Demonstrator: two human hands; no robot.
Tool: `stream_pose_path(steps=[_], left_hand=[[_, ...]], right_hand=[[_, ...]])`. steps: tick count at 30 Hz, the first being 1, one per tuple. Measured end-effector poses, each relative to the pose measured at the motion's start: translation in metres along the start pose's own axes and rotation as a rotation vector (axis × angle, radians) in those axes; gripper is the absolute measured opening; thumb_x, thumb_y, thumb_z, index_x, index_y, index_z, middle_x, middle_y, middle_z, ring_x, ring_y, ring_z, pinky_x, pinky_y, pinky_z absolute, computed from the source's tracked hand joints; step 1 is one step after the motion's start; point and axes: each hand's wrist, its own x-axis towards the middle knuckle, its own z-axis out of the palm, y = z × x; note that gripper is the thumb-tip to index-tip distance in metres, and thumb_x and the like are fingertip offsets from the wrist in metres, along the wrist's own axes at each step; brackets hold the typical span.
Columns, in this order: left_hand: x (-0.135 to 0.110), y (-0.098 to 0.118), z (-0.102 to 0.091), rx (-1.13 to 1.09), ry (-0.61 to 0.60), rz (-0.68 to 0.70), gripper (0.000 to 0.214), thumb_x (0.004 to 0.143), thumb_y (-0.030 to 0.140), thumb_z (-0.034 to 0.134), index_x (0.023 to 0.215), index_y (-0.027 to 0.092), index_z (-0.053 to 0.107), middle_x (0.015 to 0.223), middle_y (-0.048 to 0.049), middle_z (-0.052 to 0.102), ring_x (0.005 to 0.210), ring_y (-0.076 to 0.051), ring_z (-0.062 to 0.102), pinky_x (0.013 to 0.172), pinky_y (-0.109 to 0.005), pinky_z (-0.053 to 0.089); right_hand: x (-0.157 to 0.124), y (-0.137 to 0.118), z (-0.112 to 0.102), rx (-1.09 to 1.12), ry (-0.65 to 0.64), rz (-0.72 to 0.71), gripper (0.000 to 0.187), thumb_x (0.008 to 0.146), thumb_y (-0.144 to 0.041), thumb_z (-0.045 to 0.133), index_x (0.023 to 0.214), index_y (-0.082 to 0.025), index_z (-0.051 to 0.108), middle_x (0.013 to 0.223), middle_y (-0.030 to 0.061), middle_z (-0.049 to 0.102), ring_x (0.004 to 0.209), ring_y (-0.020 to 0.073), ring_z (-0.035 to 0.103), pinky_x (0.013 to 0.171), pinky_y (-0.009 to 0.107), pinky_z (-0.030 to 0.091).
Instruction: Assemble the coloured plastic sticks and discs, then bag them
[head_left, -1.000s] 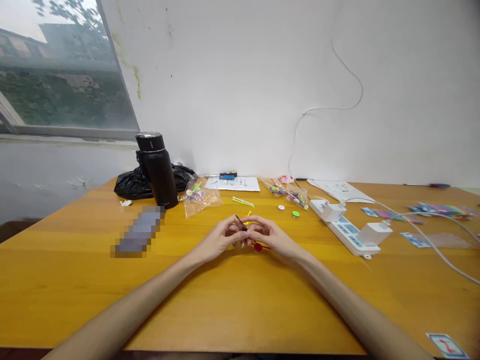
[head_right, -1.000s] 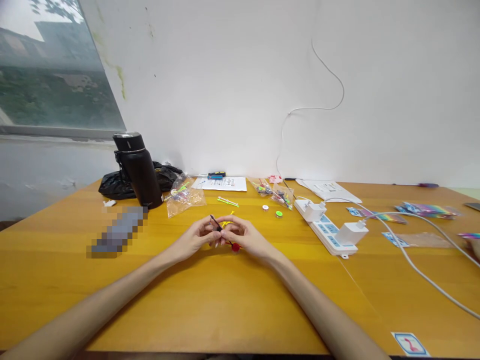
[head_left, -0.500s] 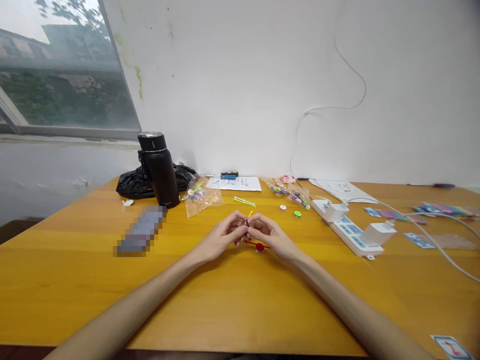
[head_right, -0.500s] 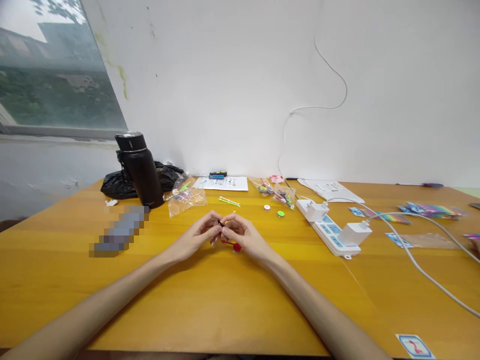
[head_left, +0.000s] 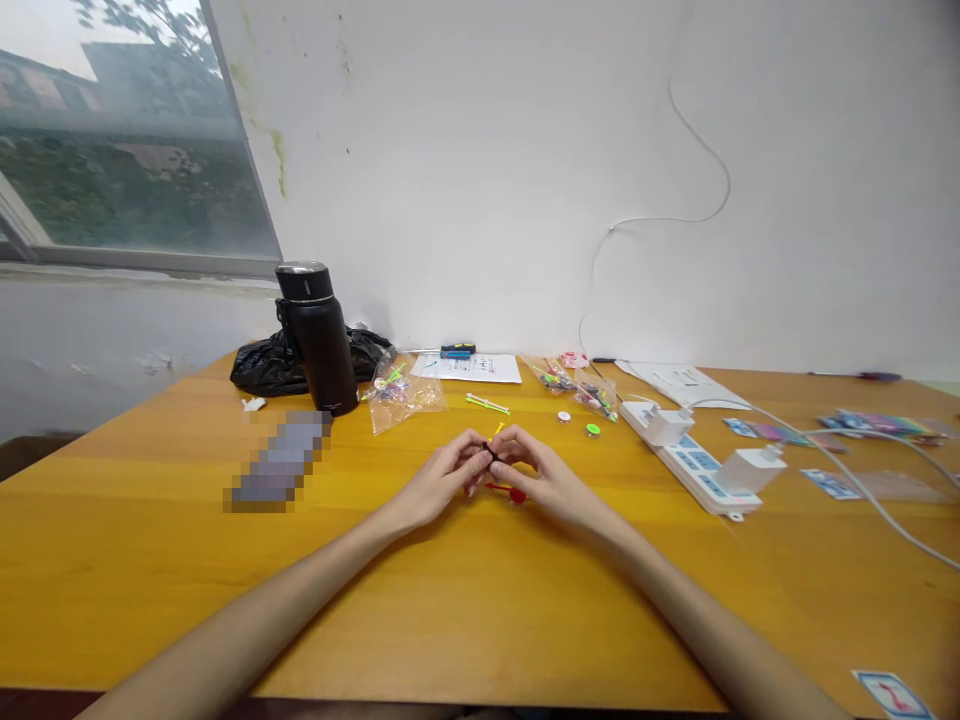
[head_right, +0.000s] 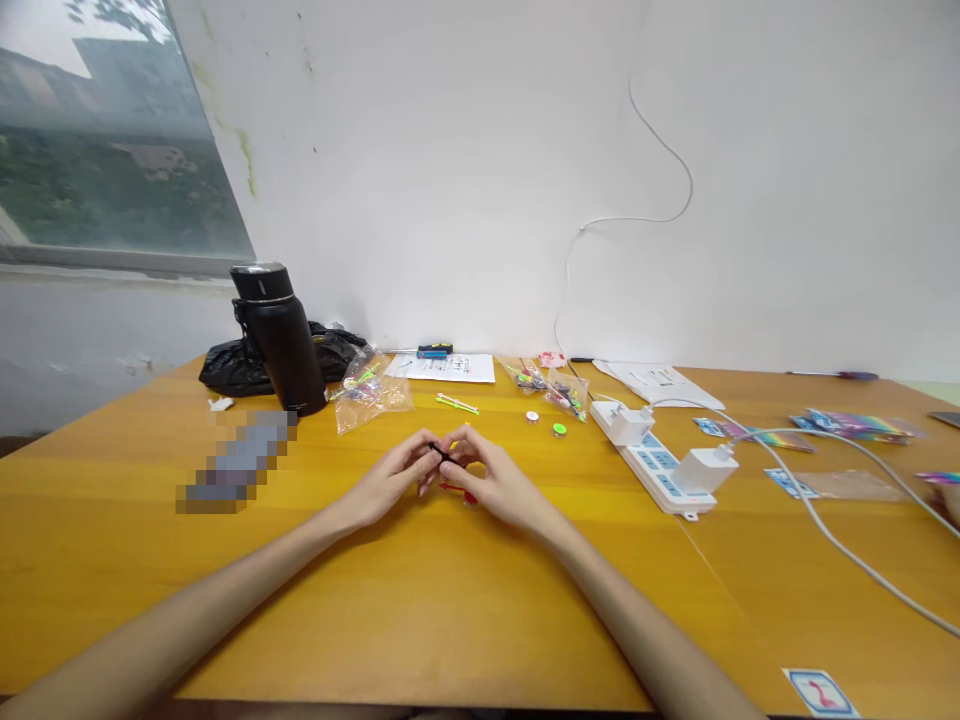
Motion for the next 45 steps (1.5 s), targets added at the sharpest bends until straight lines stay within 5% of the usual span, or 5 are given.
stream_pose_path(steps=[5, 12, 32, 40, 45], left_hand=[[0.005, 0.0, -0.005, -0.047, -0.018, 0.025, 0.038, 0.099, 0.051, 0.043, 0.085, 0.017, 0.052, 0.073, -0.0012, 0.057, 0.065, -0.012, 0.046, 0.065, -0.025, 0.037], [0.004, 0.007, -0.002, -0.124, -0.049, 0.036, 0.03, 0.1, 0.046, 0.046, 0.093, 0.017, 0.052, 0.077, -0.0013, 0.058, 0.065, -0.011, 0.045, 0.065, -0.025, 0.038], [-0.007, 0.004, 0.011, 0.21, -0.033, 0.023, 0.026, 0.103, 0.042, 0.033, 0.094, 0.02, 0.045, 0.084, 0.0002, 0.054, 0.074, -0.014, 0.048, 0.073, -0.027, 0.039], [0.006, -0.01, -0.01, -0.205, 0.19, -0.008, 0.027, 0.098, 0.046, 0.041, 0.092, 0.02, 0.048, 0.066, 0.0053, 0.04, 0.056, -0.01, 0.04, 0.056, -0.023, 0.039], [0.014, -0.014, -0.015, -0.511, 0.236, -0.146, 0.018, 0.089, 0.038, 0.049, 0.091, 0.021, 0.047, 0.078, 0.0007, 0.055, 0.058, -0.011, 0.048, 0.051, -0.021, 0.038]], right_hand=[[0.0, 0.006, 0.003, 0.241, -0.074, 0.104, 0.046, 0.09, -0.047, 0.065, 0.128, -0.028, 0.05, 0.097, 0.0047, 0.068, 0.087, 0.0159, 0.061, 0.055, 0.02, 0.036], [-0.002, 0.002, 0.005, 0.492, -0.078, 0.134, 0.035, 0.086, -0.041, 0.072, 0.113, -0.028, 0.055, 0.091, 0.0019, 0.067, 0.09, 0.0167, 0.064, 0.059, 0.023, 0.032], [0.007, 0.017, 0.009, 0.159, -0.025, -0.072, 0.027, 0.092, -0.046, 0.062, 0.097, -0.021, 0.055, 0.069, -0.0026, 0.058, 0.061, 0.0108, 0.052, 0.056, 0.022, 0.037], [0.0, -0.004, 0.023, 0.034, -0.005, -0.172, 0.017, 0.094, -0.037, 0.062, 0.093, -0.02, 0.061, 0.081, 0.0009, 0.064, 0.077, 0.0144, 0.06, 0.08, 0.029, 0.047], [0.007, 0.003, 0.008, -0.013, 0.149, -0.124, 0.023, 0.092, -0.04, 0.063, 0.102, -0.02, 0.065, 0.092, 0.0042, 0.07, 0.085, 0.0174, 0.065, 0.081, 0.031, 0.05]])
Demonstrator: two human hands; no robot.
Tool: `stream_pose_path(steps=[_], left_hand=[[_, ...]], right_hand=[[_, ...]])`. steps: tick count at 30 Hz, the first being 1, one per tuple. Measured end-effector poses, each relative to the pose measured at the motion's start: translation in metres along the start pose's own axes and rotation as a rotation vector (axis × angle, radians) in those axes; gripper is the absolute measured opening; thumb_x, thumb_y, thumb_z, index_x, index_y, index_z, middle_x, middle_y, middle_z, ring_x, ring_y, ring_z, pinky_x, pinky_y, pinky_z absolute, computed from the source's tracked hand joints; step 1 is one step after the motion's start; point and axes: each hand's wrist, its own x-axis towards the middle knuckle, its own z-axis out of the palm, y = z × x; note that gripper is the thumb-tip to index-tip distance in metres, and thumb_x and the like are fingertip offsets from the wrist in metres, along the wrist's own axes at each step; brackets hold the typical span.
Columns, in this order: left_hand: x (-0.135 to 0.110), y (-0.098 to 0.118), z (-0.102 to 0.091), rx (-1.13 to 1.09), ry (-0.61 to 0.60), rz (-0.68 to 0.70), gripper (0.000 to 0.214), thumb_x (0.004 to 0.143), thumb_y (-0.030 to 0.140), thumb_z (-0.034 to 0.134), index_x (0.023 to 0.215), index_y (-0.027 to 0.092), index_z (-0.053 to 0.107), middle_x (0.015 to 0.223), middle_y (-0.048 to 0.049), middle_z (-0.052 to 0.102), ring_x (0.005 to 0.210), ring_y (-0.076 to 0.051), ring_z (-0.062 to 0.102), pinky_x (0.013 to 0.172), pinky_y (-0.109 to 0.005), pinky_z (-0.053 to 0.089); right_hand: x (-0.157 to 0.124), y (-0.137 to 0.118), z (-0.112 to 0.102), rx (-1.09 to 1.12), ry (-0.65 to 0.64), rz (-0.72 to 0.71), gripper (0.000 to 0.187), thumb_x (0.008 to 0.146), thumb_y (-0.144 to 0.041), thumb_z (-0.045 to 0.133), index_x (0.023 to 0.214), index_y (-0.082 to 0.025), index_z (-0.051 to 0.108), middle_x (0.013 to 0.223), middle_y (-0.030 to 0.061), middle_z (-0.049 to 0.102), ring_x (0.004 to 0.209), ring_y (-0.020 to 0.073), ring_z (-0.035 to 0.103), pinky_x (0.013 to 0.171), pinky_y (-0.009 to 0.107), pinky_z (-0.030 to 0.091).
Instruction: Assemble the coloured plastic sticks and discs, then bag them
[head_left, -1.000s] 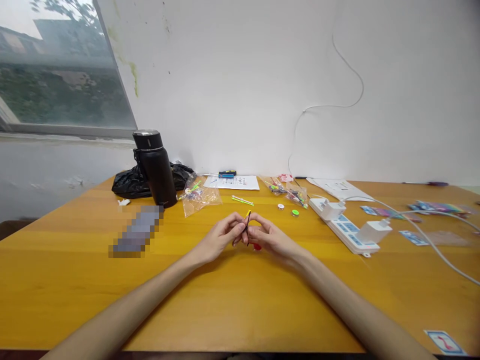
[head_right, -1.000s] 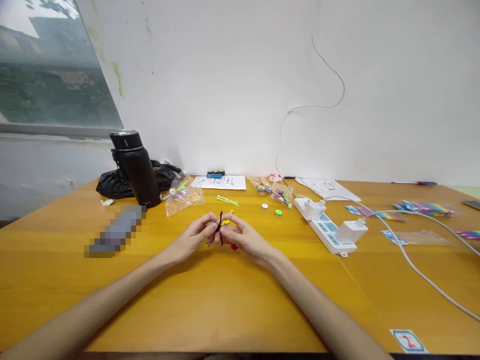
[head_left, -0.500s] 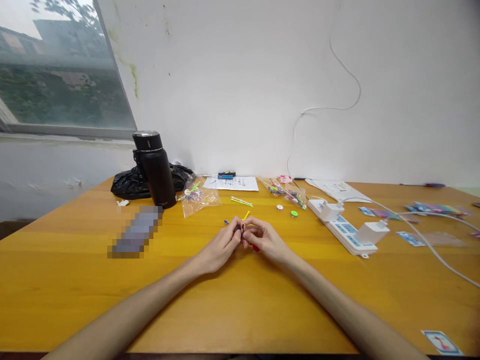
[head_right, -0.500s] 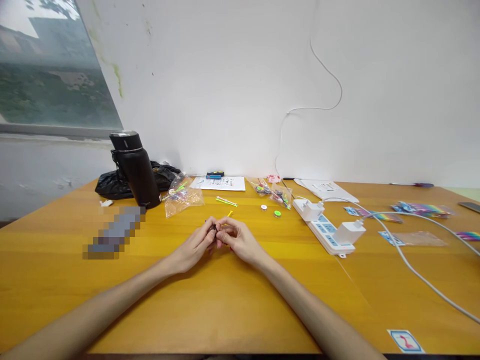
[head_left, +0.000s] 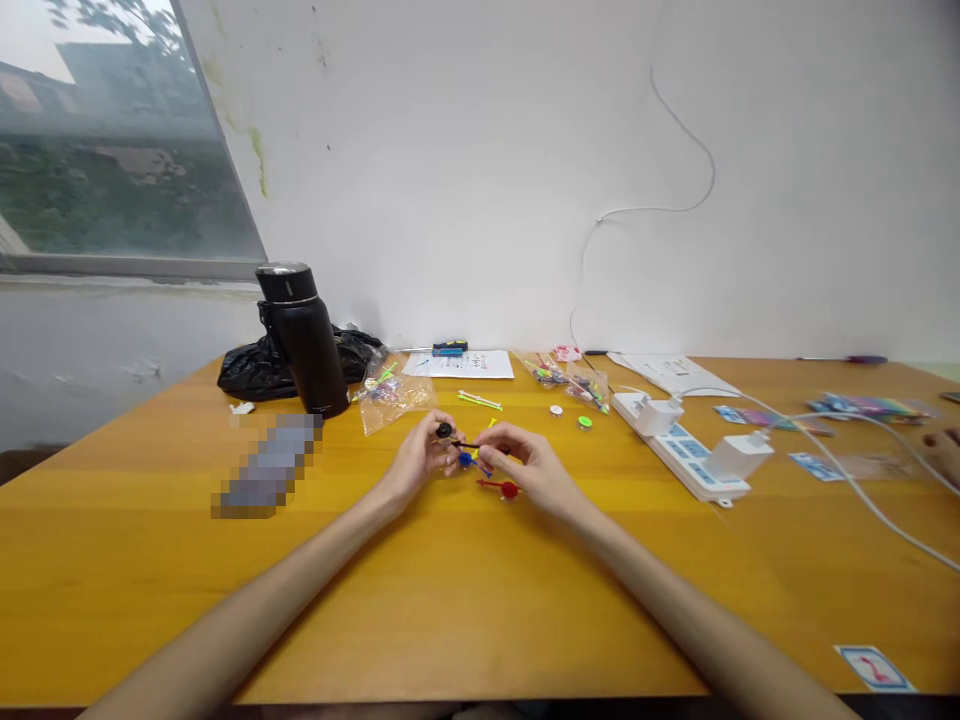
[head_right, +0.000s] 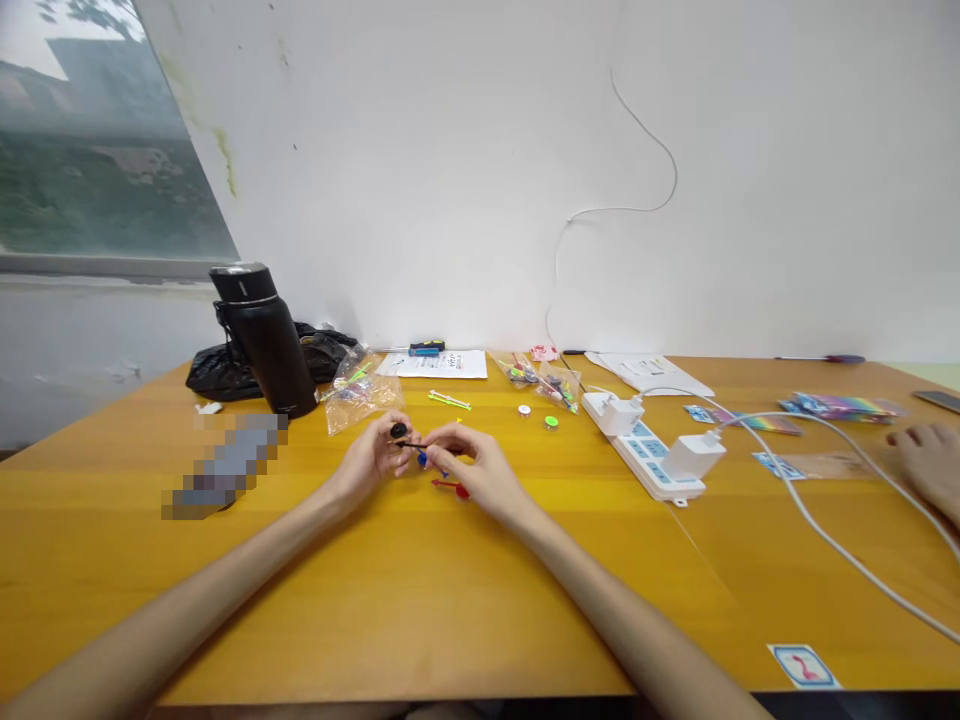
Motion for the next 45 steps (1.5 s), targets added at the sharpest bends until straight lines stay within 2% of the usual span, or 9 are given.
stream_pose_path(steps=[5, 11, 19, 23, 26, 30, 36, 41, 45], left_hand=[[-0.001, -0.007, 0.002, -0.007, -0.096, -0.147, 0.022, 0.086, 0.038, 0.059, 0.086, 0.019, 0.046, 0.074, 0.0042, 0.046, 0.052, -0.005, 0.038, 0.045, -0.015, 0.023], [-0.004, -0.009, 0.002, 0.135, -0.196, -0.109, 0.034, 0.091, 0.049, 0.058, 0.082, 0.02, 0.042, 0.067, 0.0081, 0.031, 0.049, -0.004, 0.019, 0.046, -0.016, 0.013], [0.002, -0.008, -0.004, 0.248, -0.101, 0.017, 0.038, 0.091, 0.052, 0.058, 0.082, 0.019, 0.042, 0.062, 0.0092, 0.025, 0.049, -0.005, 0.019, 0.045, -0.017, 0.015], [-0.002, -0.004, 0.002, 0.264, -0.063, -0.014, 0.041, 0.09, 0.058, 0.056, 0.083, 0.02, 0.041, 0.065, 0.0086, 0.027, 0.051, -0.005, 0.022, 0.046, -0.017, 0.017], [-0.004, -0.008, 0.005, 0.272, -0.055, -0.05, 0.044, 0.089, 0.062, 0.053, 0.083, 0.02, 0.04, 0.067, 0.0081, 0.029, 0.051, -0.006, 0.023, 0.045, -0.017, 0.016], [-0.005, -0.018, 0.006, 0.294, -0.114, -0.062, 0.045, 0.091, 0.063, 0.049, 0.081, 0.02, 0.042, 0.064, 0.0084, 0.027, 0.05, -0.006, 0.019, 0.045, -0.018, 0.014], [-0.006, -0.022, 0.007, 0.357, -0.15, -0.05, 0.043, 0.094, 0.06, 0.045, 0.081, 0.019, 0.044, 0.064, 0.0075, 0.028, 0.051, -0.007, 0.022, 0.045, -0.02, 0.013], [-0.005, -0.023, 0.007, 0.355, -0.149, -0.039, 0.043, 0.093, 0.06, 0.045, 0.081, 0.019, 0.045, 0.064, 0.0072, 0.029, 0.052, -0.008, 0.024, 0.046, -0.02, 0.016], [-0.005, -0.024, 0.006, 0.357, -0.153, -0.042, 0.042, 0.094, 0.059, 0.045, 0.082, 0.019, 0.046, 0.065, 0.007, 0.029, 0.052, -0.008, 0.023, 0.046, -0.02, 0.016]], right_hand=[[0.004, 0.017, -0.013, -0.089, 0.16, -0.023, 0.024, 0.095, -0.039, 0.055, 0.107, -0.019, 0.062, 0.09, 0.0046, 0.072, 0.089, 0.019, 0.066, 0.087, 0.033, 0.048], [0.0, 0.015, 0.003, -0.084, 0.083, -0.071, 0.019, 0.095, -0.04, 0.056, 0.1, -0.021, 0.057, 0.093, 0.004, 0.069, 0.089, 0.0177, 0.065, 0.085, 0.031, 0.048], [0.003, 0.019, -0.007, -0.144, 0.133, -0.003, 0.025, 0.096, -0.043, 0.054, 0.1, -0.019, 0.06, 0.085, 0.0036, 0.069, 0.083, 0.018, 0.066, 0.083, 0.032, 0.049], [0.007, 0.028, -0.014, -0.15, 0.154, 0.004, 0.028, 0.093, -0.046, 0.058, 0.094, -0.018, 0.062, 0.084, 0.0033, 0.068, 0.079, 0.0174, 0.064, 0.079, 0.03, 0.048], [0.014, 0.045, -0.028, -0.124, 0.232, -0.002, 0.032, 0.09, -0.049, 0.061, 0.094, -0.017, 0.062, 0.08, 0.0024, 0.066, 0.078, 0.0169, 0.062, 0.078, 0.03, 0.047], [0.027, 0.069, -0.052, -0.113, 0.442, 0.113, 0.04, 0.084, -0.055, 0.063, 0.094, -0.016, 0.061, 0.073, 0.0026, 0.064, 0.069, 0.0172, 0.061, 0.066, 0.028, 0.046], [0.059, 0.079, -0.056, -0.505, 0.352, 0.175, 0.037, 0.087, -0.048, 0.055, 0.096, -0.015, 0.068, 0.057, 0.0002, 0.062, 0.057, 0.0167, 0.059, 0.06, 0.026, 0.042], [0.082, 0.085, -0.052, -0.611, 0.354, 0.201, 0.023, 0.081, -0.038, 0.063, 0.087, -0.018, 0.073, 0.057, 0.0002, 0.065, 0.06, 0.0172, 0.06, 0.06, 0.025, 0.039], [0.084, 0.09, -0.055, -0.659, 0.356, 0.207, 0.029, 0.081, -0.035, 0.063, 0.103, -0.018, 0.071, 0.061, -0.0007, 0.067, 0.063, 0.0173, 0.061, 0.062, 0.024, 0.04]])
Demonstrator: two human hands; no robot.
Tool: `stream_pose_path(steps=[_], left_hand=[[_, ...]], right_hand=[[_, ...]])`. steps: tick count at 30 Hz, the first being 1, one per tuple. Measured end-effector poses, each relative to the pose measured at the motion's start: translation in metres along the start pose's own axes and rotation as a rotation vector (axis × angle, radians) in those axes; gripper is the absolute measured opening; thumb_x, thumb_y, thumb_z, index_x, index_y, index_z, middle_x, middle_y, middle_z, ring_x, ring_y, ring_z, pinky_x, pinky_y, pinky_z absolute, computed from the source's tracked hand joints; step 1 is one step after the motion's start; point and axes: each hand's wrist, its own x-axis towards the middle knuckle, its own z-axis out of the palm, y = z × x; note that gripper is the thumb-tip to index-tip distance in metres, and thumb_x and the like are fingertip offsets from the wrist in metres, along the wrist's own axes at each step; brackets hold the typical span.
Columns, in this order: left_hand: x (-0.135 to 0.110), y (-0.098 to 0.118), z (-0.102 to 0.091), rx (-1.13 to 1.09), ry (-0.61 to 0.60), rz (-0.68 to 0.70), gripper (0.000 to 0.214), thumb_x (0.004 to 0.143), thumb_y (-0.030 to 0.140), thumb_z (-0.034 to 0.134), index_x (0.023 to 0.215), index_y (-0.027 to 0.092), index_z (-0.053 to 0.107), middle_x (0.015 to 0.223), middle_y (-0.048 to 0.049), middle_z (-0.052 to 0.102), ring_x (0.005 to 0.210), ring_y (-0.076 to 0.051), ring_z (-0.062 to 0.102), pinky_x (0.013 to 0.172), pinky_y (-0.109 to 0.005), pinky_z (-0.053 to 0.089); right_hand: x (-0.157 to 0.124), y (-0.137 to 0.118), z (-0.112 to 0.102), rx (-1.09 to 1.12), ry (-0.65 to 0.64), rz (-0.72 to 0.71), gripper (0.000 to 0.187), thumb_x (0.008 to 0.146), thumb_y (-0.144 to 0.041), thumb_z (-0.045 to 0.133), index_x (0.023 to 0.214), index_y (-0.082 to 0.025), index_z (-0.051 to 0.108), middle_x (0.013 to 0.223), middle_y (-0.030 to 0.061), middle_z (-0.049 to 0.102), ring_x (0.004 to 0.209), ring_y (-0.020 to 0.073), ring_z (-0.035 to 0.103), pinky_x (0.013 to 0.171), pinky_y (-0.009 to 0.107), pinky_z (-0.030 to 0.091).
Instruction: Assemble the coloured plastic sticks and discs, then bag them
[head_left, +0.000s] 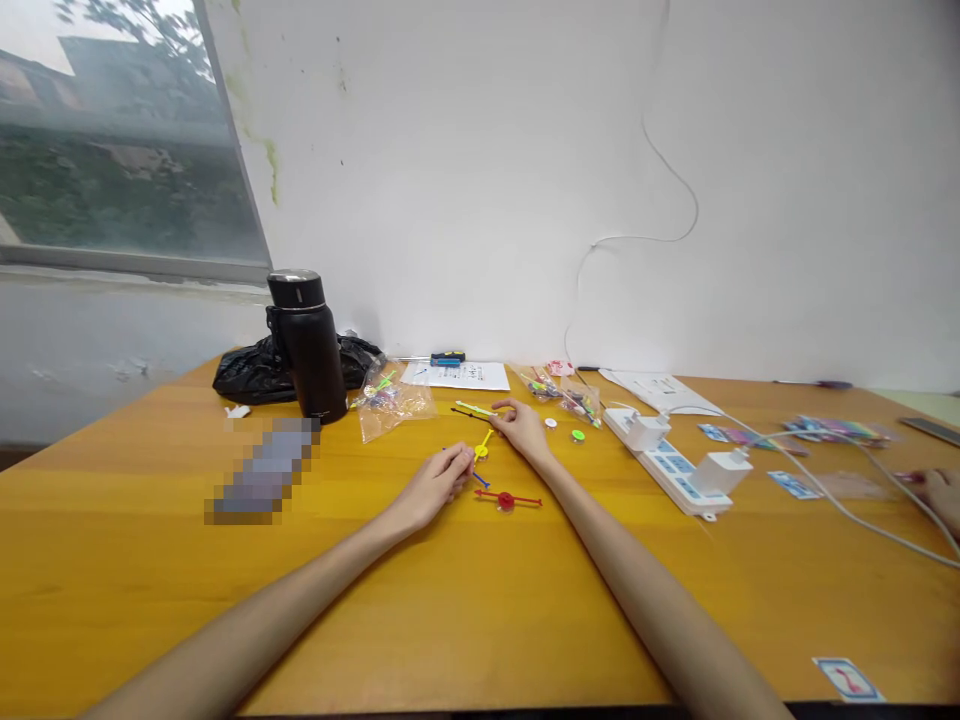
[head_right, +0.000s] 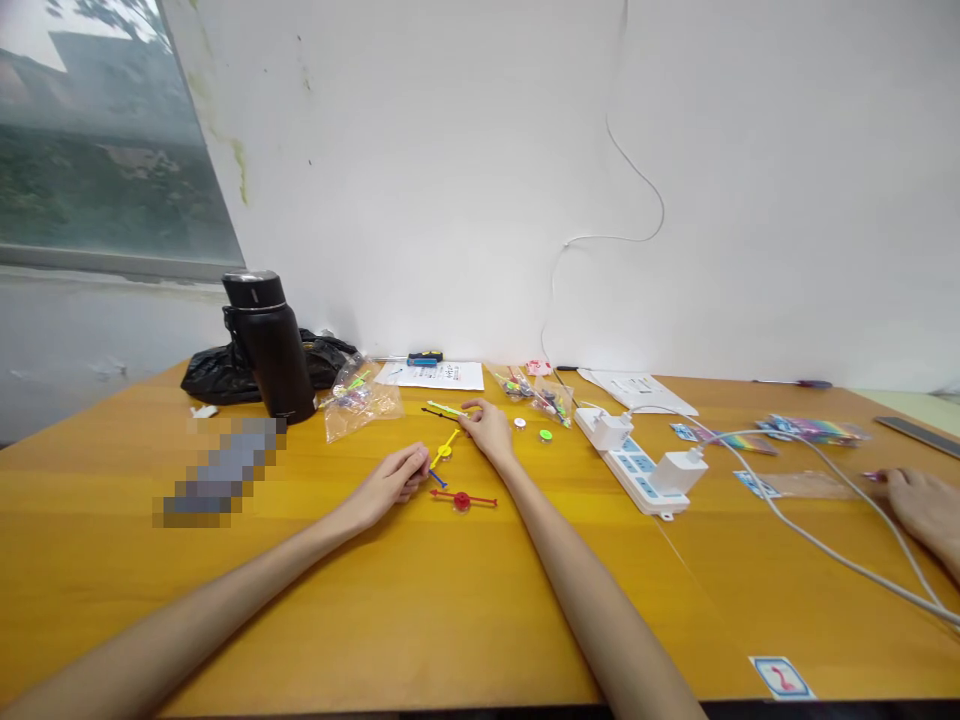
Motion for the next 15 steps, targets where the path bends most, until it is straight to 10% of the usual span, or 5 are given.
stream_pose_path(steps=[15], left_hand=[[0.0016, -0.0022, -0.0024, -0.045, 0.024, -0.033, 0.035, 0.094, 0.052, 0.047, 0.083, 0.019, 0.047, 0.065, 0.0071, 0.029, 0.052, -0.007, 0.021, 0.045, -0.019, 0.013]], right_hand=[[-0.0006, 0.0011, 0.0001, 0.083, 0.075, 0.035, 0.021, 0.086, -0.029, 0.056, 0.102, -0.02, 0.067, 0.062, -0.0016, 0.061, 0.065, 0.0181, 0.058, 0.065, 0.027, 0.038]])
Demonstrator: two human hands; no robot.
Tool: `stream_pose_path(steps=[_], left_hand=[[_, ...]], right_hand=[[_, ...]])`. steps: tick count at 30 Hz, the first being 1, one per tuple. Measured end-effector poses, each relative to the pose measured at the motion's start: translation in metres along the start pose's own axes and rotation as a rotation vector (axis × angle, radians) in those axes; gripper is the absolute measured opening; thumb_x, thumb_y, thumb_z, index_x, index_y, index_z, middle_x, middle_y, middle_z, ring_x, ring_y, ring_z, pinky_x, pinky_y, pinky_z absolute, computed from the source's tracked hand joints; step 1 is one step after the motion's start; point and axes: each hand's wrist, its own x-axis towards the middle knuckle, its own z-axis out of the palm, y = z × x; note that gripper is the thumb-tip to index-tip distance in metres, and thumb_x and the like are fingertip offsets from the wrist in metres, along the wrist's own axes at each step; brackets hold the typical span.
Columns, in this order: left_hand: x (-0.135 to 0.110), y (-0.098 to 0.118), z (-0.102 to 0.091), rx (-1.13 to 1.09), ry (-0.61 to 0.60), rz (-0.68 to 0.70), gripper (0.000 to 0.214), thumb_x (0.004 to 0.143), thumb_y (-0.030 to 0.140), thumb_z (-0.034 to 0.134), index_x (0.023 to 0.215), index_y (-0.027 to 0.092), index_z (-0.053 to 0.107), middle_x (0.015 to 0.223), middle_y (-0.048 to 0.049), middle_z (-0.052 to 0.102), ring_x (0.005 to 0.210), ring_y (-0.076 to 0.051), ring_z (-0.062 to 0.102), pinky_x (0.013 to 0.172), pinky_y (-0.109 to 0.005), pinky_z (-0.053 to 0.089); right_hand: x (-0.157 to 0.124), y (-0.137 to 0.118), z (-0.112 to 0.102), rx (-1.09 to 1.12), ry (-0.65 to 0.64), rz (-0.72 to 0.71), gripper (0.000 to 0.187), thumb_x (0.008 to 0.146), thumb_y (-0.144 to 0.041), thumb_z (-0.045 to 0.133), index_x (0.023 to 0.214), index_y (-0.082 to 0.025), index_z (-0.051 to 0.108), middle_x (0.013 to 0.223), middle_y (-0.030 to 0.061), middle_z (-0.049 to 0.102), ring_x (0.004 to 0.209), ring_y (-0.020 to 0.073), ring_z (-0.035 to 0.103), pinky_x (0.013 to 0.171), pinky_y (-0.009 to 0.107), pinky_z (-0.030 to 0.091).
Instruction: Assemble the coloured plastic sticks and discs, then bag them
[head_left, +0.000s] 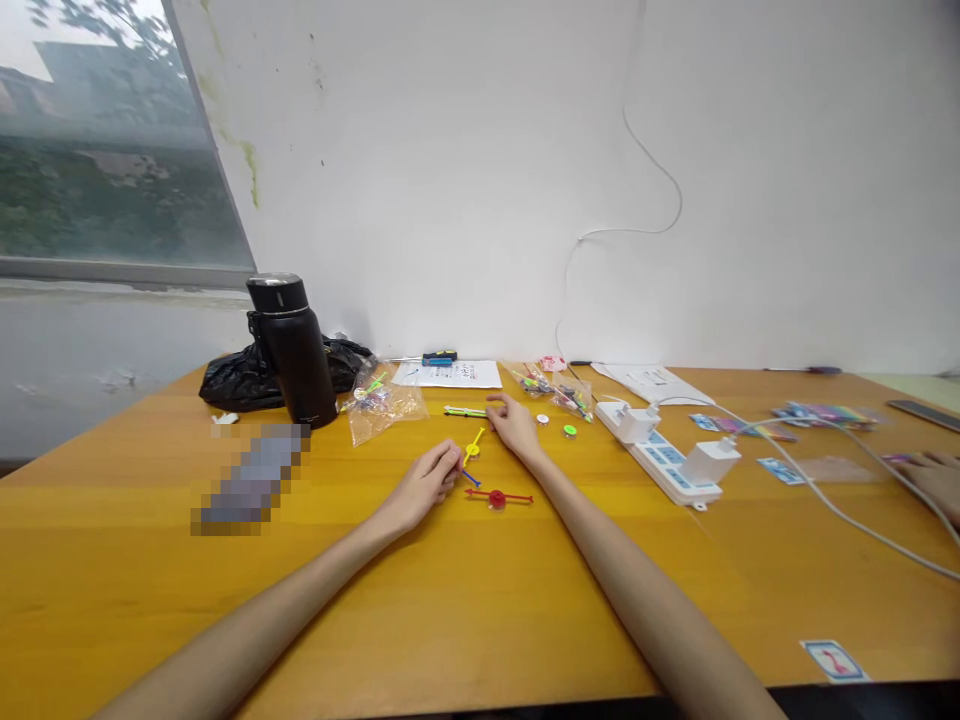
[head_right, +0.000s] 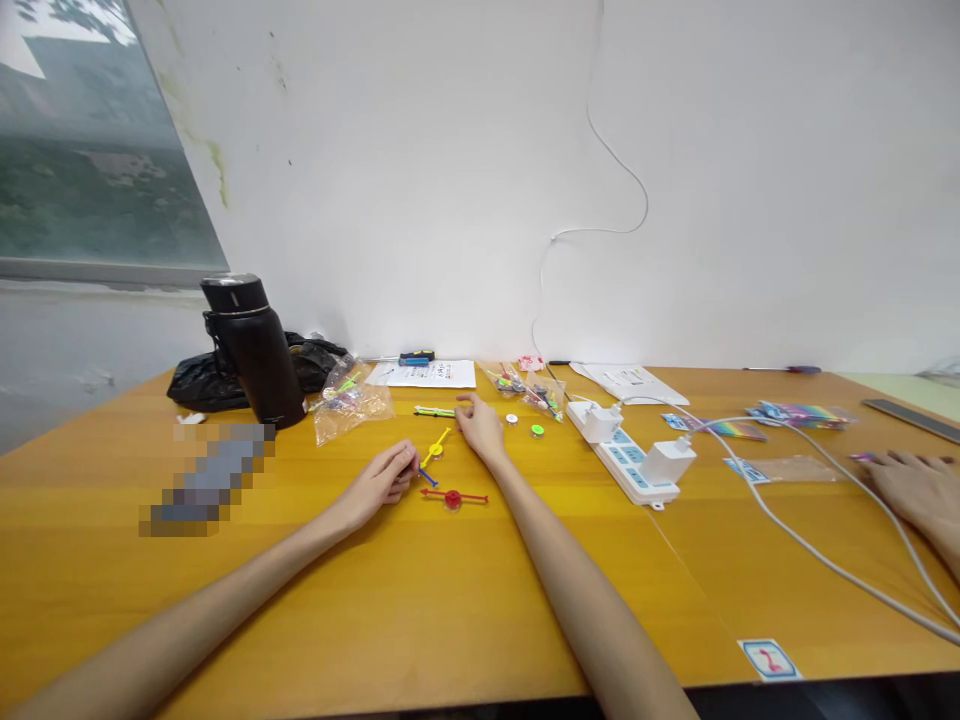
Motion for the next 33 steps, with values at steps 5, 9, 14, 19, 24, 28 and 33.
stream_pose_path(steps=[5, 9, 14, 19, 24, 28, 33], left_hand=[[0.006, -0.006, -0.007, -0.145, 0.113, 0.056, 0.014, 0.086, 0.028, 0.048, 0.098, 0.02, 0.05, 0.08, 0.0035, 0.047, 0.055, -0.007, 0.035, 0.048, -0.018, 0.027], [0.009, -0.009, -0.007, -0.163, 0.185, 0.076, 0.03, 0.086, 0.035, 0.055, 0.11, 0.02, 0.045, 0.095, -0.0012, 0.058, 0.062, -0.009, 0.052, 0.053, -0.022, 0.04], [0.005, -0.003, -0.001, -0.073, 0.119, 0.13, 0.041, 0.089, 0.051, 0.059, 0.112, 0.02, 0.044, 0.106, -0.0071, 0.063, 0.07, -0.012, 0.06, 0.06, -0.025, 0.046], [0.002, 0.003, -0.007, 0.009, -0.025, 0.164, 0.038, 0.094, 0.051, 0.055, 0.111, 0.017, 0.054, 0.08, -0.0002, 0.059, 0.065, -0.01, 0.054, 0.066, -0.025, 0.044], [0.005, 0.006, -0.015, 0.069, -0.067, 0.185, 0.038, 0.095, 0.05, 0.053, 0.103, 0.014, 0.062, 0.079, -0.0017, 0.057, 0.068, -0.011, 0.052, 0.066, -0.024, 0.042], [0.006, 0.003, -0.015, 0.004, -0.043, 0.135, 0.044, 0.096, 0.056, 0.048, 0.103, 0.015, 0.06, 0.076, -0.0015, 0.058, 0.065, -0.012, 0.053, 0.066, -0.025, 0.043], [0.008, -0.002, -0.017, -0.062, 0.016, 0.072, 0.047, 0.094, 0.059, 0.046, 0.106, 0.015, 0.057, 0.075, -0.0019, 0.061, 0.062, -0.013, 0.055, 0.06, -0.025, 0.044]], right_hand=[[-0.015, 0.0, -0.009, 0.16, 0.067, 0.0, 0.038, 0.096, -0.052, 0.036, 0.08, -0.022, 0.051, 0.062, -0.0019, 0.052, 0.06, 0.0163, 0.049, 0.06, 0.026, 0.038], [-0.042, -0.007, -0.015, 0.294, 0.011, 0.002, 0.048, 0.095, -0.061, 0.036, 0.064, -0.023, 0.037, 0.055, -0.0035, 0.041, 0.052, 0.0142, 0.038, 0.054, 0.027, 0.031], [-0.072, -0.036, -0.018, 0.397, -0.082, -0.22, 0.023, 0.098, -0.039, 0.042, 0.092, -0.02, 0.055, 0.081, 0.0017, 0.059, 0.073, 0.0165, 0.053, 0.073, 0.029, 0.043], [-0.087, -0.065, -0.022, 0.281, -0.291, -0.503, 0.028, 0.095, -0.026, 0.052, 0.122, -0.023, 0.059, 0.114, 0.0072, 0.058, 0.101, 0.0184, 0.056, 0.093, 0.033, 0.044], [-0.09, -0.07, -0.028, 0.226, -0.264, -0.577, 0.022, 0.095, -0.027, 0.057, 0.115, -0.022, 0.062, 0.11, 0.0069, 0.058, 0.104, 0.019, 0.056, 0.095, 0.034, 0.044], [-0.09, -0.067, -0.027, 0.173, -0.195, -0.562, 0.013, 0.092, -0.031, 0.061, 0.1, -0.021, 0.059, 0.096, 0.0038, 0.059, 0.089, 0.0173, 0.055, 0.082, 0.03, 0.045], [-0.079, -0.056, -0.031, -0.014, -0.024, -0.505, 0.018, 0.092, -0.037, 0.059, 0.088, -0.021, 0.051, 0.078, -0.0004, 0.055, 0.07, 0.0154, 0.049, 0.068, 0.028, 0.04]])
